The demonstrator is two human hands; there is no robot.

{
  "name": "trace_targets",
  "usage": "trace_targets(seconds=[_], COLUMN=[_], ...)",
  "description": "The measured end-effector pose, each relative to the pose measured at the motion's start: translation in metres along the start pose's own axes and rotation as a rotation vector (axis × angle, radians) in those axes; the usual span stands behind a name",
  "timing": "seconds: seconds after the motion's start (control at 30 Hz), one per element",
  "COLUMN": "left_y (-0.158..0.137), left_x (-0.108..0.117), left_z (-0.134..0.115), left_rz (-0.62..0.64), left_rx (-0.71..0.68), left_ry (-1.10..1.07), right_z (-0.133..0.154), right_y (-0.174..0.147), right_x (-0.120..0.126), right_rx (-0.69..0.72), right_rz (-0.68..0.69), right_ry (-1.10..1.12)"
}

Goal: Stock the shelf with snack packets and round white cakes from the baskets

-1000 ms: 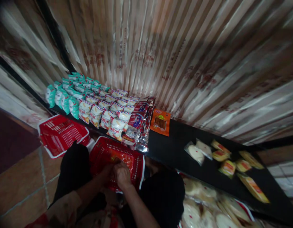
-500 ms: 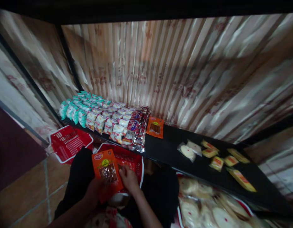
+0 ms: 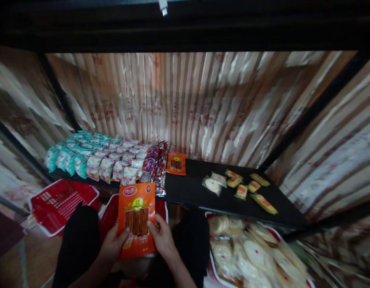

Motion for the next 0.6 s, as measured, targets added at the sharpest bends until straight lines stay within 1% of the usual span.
trace_targets(seconds=[0.1,0.17,0.27,0.33,0.4,0.47,0.53,0.6], left_y=[0.015,0.026,0.045,0.058,0.074,0.092,0.11,0.129], left_x=[-0.039,-0.068,-0.111,-0.141,-0.165,-0.183,-0.197,-0.21], left_z=[-0.025,-0.039,-0.051,-0.054,-0.049,-0.041,-0.036,-0.034], left_rz=[0.098,0.179,0.265,0.313,0.312,0.249,0.181,0.144], left_rx=[-0.07,-0.084,-0.063,-0.04,0.011,0.075,0.107,0.107], left_ry=[0.032,0.072,0.101,0.119,0.19,0.285,0.361,0.41], right_z=[0.022,0.032,0.037,0.037,0.036,0.034,0.032,0.03], right_y=[0.0,0.003,0.014,0.024,0.038,0.054,0.072,0.092], right_x=[0.027,0.05,0.093,0.123,0.152,0.178,0.199,0.214], right_rx=[0.028,0.04,0.039,0.045,0.054,0.054,0.045,0.038], right_rz=[-0.083,-0.157,-0.282,-0.366,-0.44,-0.511,-0.567,-0.601], right_ry=[0.05,0.044,-0.043,-0.138,-0.229,-0.311,-0.381,-0.433])
Point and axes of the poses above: each hand's wrist, its own y-axis towards the middle knuckle, its own x-axis out of the back of the hand, z = x × y, the point moved 10 cm from there along y, towards the middle knuckle, and after that the axes turned 4 degrees about -x, right-handed, at the moved point
